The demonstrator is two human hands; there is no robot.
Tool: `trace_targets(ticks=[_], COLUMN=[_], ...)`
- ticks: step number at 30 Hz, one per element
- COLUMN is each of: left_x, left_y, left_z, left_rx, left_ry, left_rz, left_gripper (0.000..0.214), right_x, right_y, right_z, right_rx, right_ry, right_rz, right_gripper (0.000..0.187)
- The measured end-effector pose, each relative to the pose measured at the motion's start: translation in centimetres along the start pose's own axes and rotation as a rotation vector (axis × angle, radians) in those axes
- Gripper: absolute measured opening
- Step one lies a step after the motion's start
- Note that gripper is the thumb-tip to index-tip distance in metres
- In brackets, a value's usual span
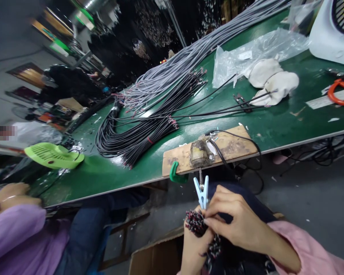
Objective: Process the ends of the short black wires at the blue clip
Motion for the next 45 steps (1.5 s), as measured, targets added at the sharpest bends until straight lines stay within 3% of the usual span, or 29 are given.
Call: trace_targets(ticks=[4,7,12,18,20,29,33,36,40,43,45], left_x=[0.4,1.0,2.4,2.8,2.6,2.4,1.6,0.2,-2.6,-4.2,-4.8], left_y=[-0.5,-0.9,-1.0,-1.0,-0.9,-0.6,-0.8,-1.1,-1.4,-1.3,-1.0], left_z=[-1.4,-1.8,-2.6,-2.4,-2.5,-3.0,-1.9,-1.3,-1.8,-2.2,-2.3], left_rx=[-0.143,-0.164,-0.234,-0.210,-0.216,-0.249,-0.133,-0.031,-0.032,-0.059,-0.070], left_ry=[-0.071,-0.143,-0.164,-0.239,-0.228,-0.157,-0.197,-0.279,-0.259,-0.175,-0.150], left_rz=[-0.061,-0.118,-0.137,-0.152,-0.130,-0.085,-0.053,0.007,0.189,0.315,0.354], left_gripper=[0.017,0.023,0.034,0.036,0.036,0.030,0.027,0.021,0.012,0.011,0.011], right_x=[-0.6,-1.3,-1.3,-2.1,-1.9,0.6,-0.2,-2.3,-5.2,-4.9,-4.5], right_y=[-0.1,-0.5,-1.0,-1.6,-1.7,-1.9,-1.8,-1.9,-1.6,0.4,1.6], right_z=[-0.2,-0.2,-0.4,-0.9,-0.9,-0.4,-0.4,-0.3,0.9,1.8,2.4], right_rx=[-0.033,-0.069,-0.109,-0.170,-0.198,-0.213,-0.254,-0.339,-0.362,-0.304,-0.275], right_ry=[-0.010,0.019,-0.004,0.044,0.032,-0.177,0.050,0.359,0.657,0.802,0.895], right_rz=[0.078,0.131,0.121,0.146,0.127,-0.031,-0.018,0.138,0.418,0.401,0.388], right_gripper=[0.018,0.022,0.019,0.009,0.004,0.021,0.022,0.006,0.027,0.048,0.053])
Point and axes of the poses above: each hand's wrist, its own y-axis towards the middle knuckle, its own z-axis out of the palm, x = y × z, the point moved 9 cm from there along y, towards the middle knuckle, and after that the axes turned 11 degrees about -z, right-handed, at the moved point
